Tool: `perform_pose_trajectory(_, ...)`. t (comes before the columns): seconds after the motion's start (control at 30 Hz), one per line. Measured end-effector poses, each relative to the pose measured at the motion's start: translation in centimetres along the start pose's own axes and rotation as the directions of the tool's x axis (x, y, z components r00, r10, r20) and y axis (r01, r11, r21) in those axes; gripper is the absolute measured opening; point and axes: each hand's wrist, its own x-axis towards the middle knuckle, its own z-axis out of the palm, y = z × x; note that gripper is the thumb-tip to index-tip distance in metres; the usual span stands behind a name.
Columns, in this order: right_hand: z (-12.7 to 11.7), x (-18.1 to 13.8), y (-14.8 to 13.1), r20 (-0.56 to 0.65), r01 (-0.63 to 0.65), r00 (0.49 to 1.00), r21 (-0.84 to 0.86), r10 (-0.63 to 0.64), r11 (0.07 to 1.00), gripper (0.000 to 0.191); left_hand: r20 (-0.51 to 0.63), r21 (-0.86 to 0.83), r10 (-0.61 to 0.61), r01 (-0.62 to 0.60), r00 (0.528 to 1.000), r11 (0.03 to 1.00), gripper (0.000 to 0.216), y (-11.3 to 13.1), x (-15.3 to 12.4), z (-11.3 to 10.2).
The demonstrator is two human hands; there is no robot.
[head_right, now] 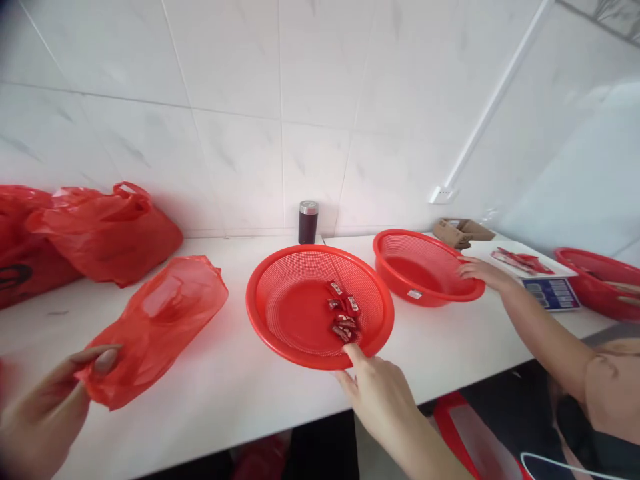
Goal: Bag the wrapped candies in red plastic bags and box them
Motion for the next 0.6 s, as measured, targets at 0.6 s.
perform_pose_trajectory(0.6,-1.1,7.0,-9.7,0.206,0.419,0.907,-0.378,-0.366,0.826,0.050,0.060,-0.232,-0.302,0.307,0.951,0.923,0.048,1.9,0.1,0.5)
